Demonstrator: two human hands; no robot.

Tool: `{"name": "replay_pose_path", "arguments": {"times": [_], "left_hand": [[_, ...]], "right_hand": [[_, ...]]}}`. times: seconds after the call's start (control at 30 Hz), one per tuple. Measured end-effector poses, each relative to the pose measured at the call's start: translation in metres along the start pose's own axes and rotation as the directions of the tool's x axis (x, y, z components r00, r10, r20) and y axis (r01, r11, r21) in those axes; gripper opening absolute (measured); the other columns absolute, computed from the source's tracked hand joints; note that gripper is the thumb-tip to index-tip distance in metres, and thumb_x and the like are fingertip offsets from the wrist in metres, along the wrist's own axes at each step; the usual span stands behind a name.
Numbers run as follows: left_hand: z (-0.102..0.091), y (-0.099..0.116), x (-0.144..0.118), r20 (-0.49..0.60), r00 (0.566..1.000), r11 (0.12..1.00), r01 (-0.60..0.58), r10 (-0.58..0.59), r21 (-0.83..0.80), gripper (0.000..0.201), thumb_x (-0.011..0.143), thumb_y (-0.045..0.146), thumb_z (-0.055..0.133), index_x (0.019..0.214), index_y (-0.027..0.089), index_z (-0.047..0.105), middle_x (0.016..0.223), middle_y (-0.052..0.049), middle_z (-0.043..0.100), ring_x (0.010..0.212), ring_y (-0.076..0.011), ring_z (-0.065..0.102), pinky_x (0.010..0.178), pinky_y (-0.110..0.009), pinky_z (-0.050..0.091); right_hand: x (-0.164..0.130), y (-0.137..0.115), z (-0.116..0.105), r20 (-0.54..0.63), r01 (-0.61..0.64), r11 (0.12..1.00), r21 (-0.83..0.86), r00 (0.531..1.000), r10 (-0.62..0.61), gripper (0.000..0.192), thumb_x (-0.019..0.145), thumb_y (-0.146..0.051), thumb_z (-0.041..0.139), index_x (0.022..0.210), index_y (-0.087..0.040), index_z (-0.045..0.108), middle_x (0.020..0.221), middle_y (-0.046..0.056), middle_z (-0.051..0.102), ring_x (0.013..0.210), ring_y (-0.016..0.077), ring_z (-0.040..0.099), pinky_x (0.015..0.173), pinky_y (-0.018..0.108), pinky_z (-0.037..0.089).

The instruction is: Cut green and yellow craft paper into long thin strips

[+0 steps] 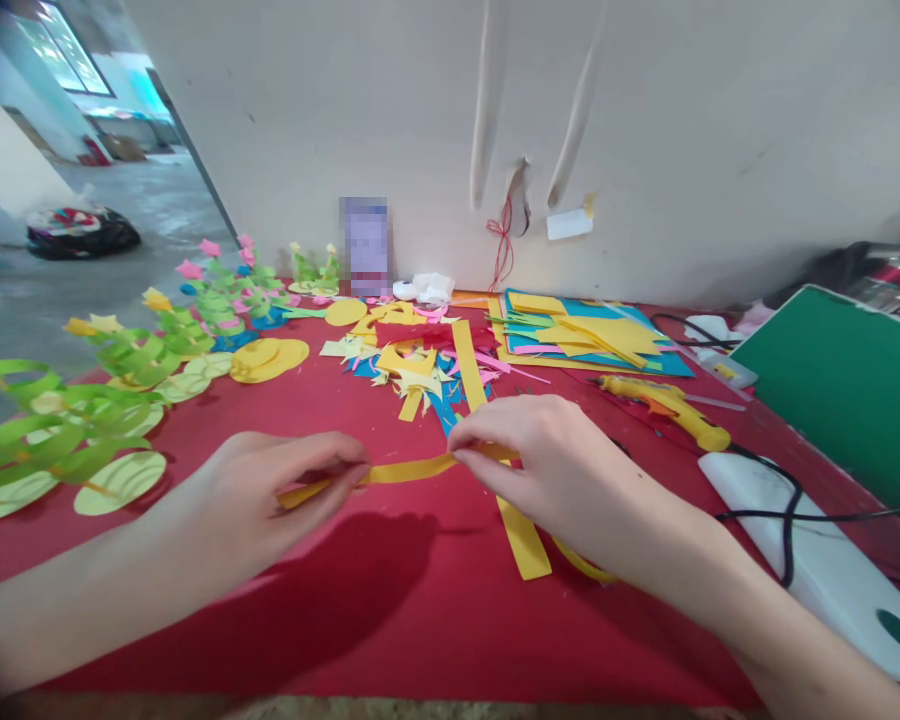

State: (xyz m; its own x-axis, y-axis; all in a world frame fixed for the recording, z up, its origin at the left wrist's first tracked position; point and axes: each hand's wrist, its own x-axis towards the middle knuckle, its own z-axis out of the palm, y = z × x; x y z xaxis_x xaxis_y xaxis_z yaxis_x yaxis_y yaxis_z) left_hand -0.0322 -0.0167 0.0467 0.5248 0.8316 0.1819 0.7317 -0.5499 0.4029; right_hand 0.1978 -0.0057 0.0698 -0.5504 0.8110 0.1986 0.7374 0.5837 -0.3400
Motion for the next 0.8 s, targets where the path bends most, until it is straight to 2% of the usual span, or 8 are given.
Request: {"name": "replay_pose_path", "arguments": {"times": [0.1,0.17,0.27,0.33,0.6,0.7,0.8], "left_hand": [[0.001,0.003,-0.002,-0.004,1.0,1.0,-0.027,0.027,-0.013,0.014,0.082,0.023,0.044,0.09,0.022,0.056,0.077,0.001,0.065,0.065,-0.014,0.059,0.06,-0.024,0.042],[0.001,0.005,-0.003,-0.013,0.998,0.998,-0.067,0.067,-0.01,0.015,0.083,0.025,0.044,0.09,0.022,0.057,0.077,0.0,0.065,0.066,-0.0142,0.06,0.061,-0.024,0.042],[0.004,0.008,-0.005,-0.004,0.99,0.99,-0.141,0.141,-0.029,0.016,0.083,0.025,0.044,0.087,0.021,0.059,0.073,0.0,0.065,0.063,-0.0134,0.06,0.059,-0.022,0.042],[0.006,0.008,-0.007,0.008,0.987,0.985,-0.163,0.163,-0.05,0.017,0.083,0.024,0.043,0.083,0.021,0.06,0.067,0.001,0.064,0.057,-0.012,0.058,0.056,-0.021,0.04],[0.005,0.008,-0.006,0.02,0.987,0.986,-0.155,0.156,-0.059,0.018,0.082,0.019,0.045,0.067,0.019,0.055,0.058,0.003,0.058,0.051,-0.0091,0.053,0.052,-0.02,0.035],[0.002,0.005,-0.003,0.024,0.993,0.992,-0.112,0.113,-0.051,0.019,0.079,0.019,0.046,0.063,0.019,0.057,0.057,0.003,0.059,0.051,-0.0095,0.053,0.052,-0.02,0.036],[-0.002,0.0,0.001,0.0,0.999,0.996,-0.043,0.043,-0.082,0.016,0.076,0.02,0.048,0.072,0.021,0.064,0.066,0.001,0.066,0.058,-0.0119,0.059,0.057,-0.02,0.04]], "right_hand": [[-0.002,-0.007,0.002,-0.047,0.036,0.999,0.017,0.998,-0.035,0.011,0.079,-0.021,0.049,0.08,-0.023,0.059,0.08,-0.003,0.065,0.072,0.0116,0.057,0.067,0.022,0.041],[-0.004,-0.013,0.006,-0.033,0.06,0.998,0.027,0.998,-0.059,0.01,0.079,-0.021,0.049,0.081,-0.023,0.058,0.079,-0.002,0.064,0.072,0.0118,0.056,0.067,0.023,0.041],[-0.006,-0.023,0.014,-0.018,0.088,0.995,0.043,0.996,-0.087,0.011,0.08,-0.02,0.048,0.083,-0.023,0.057,0.079,-0.003,0.062,0.072,0.0106,0.055,0.067,0.022,0.04],[-0.007,-0.028,0.02,-0.049,0.111,0.992,0.062,0.993,-0.109,0.01,0.08,-0.019,0.048,0.082,-0.023,0.058,0.076,-0.003,0.062,0.069,0.0096,0.055,0.066,0.021,0.04],[-0.006,-0.036,0.036,-0.186,0.155,0.986,0.058,0.972,-0.142,0.01,0.076,-0.013,0.051,0.072,-0.017,0.059,0.063,-0.001,0.06,0.057,0.0092,0.054,0.056,0.022,0.039],[-0.007,-0.037,0.031,-0.201,0.157,0.987,0.028,0.968,-0.148,0.01,0.072,-0.01,0.052,0.071,-0.017,0.059,0.063,-0.002,0.06,0.057,0.0093,0.054,0.056,0.022,0.039],[-0.01,-0.037,0.019,-0.213,0.15,0.988,-0.029,0.965,-0.153,0.011,0.07,-0.01,0.053,0.071,-0.019,0.058,0.064,-0.002,0.061,0.059,0.0095,0.055,0.056,0.021,0.04]]}}
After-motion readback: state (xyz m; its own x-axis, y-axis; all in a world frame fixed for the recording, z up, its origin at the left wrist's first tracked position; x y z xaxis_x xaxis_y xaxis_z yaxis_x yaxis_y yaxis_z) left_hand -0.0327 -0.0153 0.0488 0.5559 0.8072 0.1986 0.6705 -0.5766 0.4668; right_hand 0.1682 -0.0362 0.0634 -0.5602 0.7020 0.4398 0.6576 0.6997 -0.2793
